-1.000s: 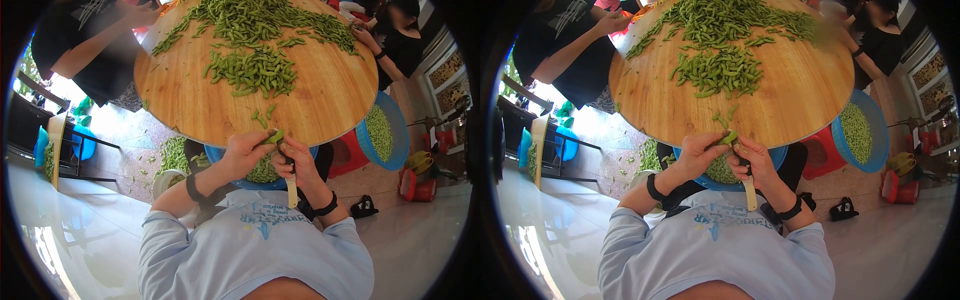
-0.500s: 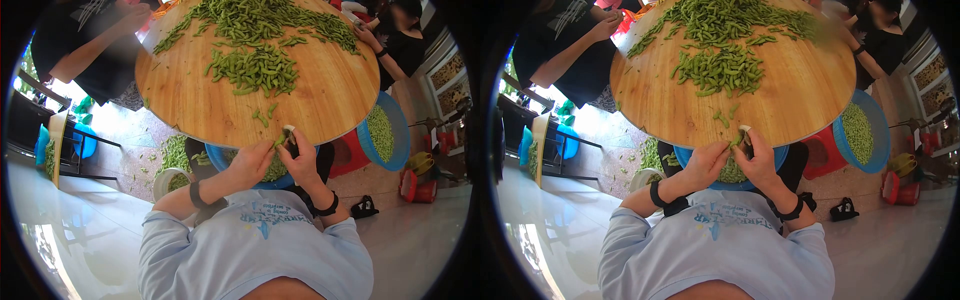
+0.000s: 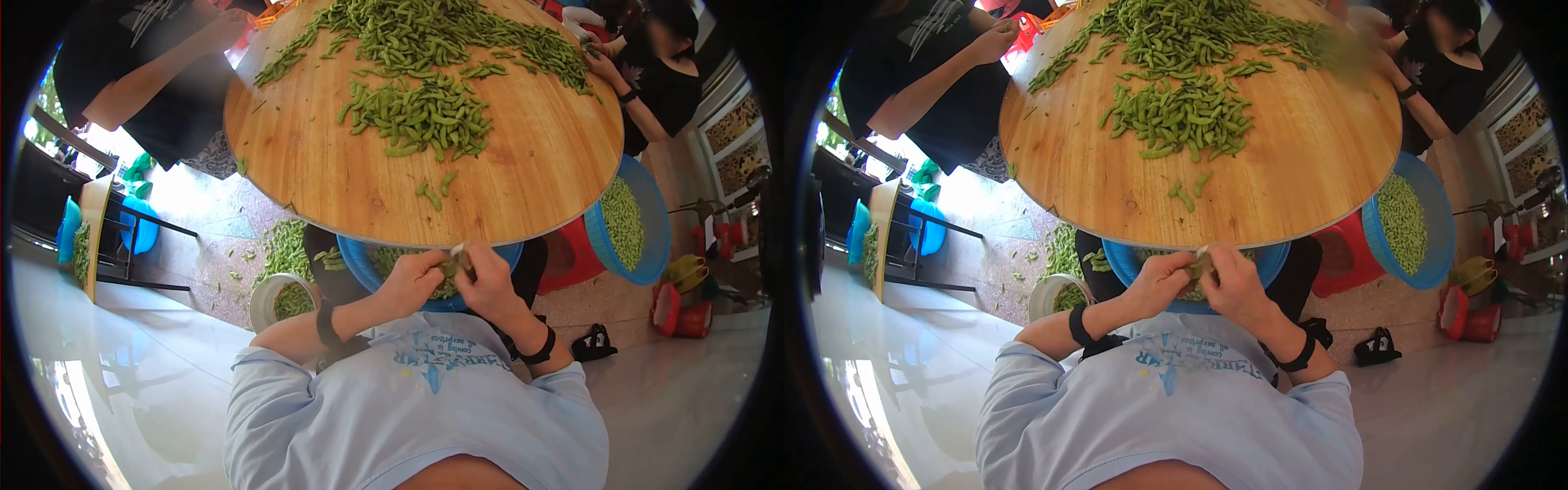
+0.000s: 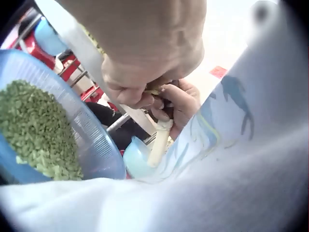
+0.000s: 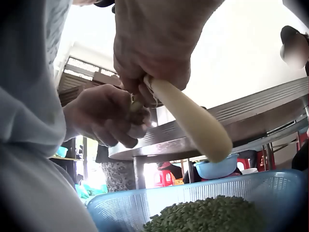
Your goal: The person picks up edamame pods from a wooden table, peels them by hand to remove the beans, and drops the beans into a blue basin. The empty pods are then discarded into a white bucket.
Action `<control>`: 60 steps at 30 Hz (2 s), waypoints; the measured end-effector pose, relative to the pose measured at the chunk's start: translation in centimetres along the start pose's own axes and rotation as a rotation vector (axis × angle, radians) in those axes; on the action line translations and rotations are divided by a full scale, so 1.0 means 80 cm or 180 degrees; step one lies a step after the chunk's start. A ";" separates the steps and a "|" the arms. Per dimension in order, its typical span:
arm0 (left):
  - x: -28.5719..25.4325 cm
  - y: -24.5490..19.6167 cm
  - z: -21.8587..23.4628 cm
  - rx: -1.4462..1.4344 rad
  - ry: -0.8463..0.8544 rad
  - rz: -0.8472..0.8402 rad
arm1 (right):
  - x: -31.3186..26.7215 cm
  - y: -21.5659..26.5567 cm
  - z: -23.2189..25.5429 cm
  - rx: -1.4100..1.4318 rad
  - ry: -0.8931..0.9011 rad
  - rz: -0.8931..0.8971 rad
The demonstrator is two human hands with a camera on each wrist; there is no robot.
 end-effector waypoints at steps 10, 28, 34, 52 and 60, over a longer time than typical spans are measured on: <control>-0.003 -0.011 -0.002 0.1027 -0.0301 -0.1213 | -0.010 -0.027 0.008 -0.0279 0.0047 -0.0181; 0.062 -0.091 0.172 0.3286 -0.0942 -0.1498 | 0.000 -0.018 -0.023 0.0670 0.0328 -0.0356; 0.136 -0.040 0.177 0.3278 -0.1177 -0.0898 | -0.008 -0.044 -0.025 0.1838 0.0503 -0.1257; 0.035 -0.036 0.049 -0.1163 -0.0058 0.0149 | -0.009 -0.035 -0.043 0.4877 0.0262 -0.1931; 0.026 -0.046 0.052 -0.1099 -0.0248 -0.0291 | -0.010 -0.038 -0.037 0.4257 0.0074 -0.1794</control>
Point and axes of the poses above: each hand's wrist, its own x-axis towards the middle knuckle, its own z-axis out of the back of the hand, y = z × x, the point moved 10 cm from there along x, towards the middle knuckle, and after that the axes turned 4 degrees about x, right-handed, at the moved point
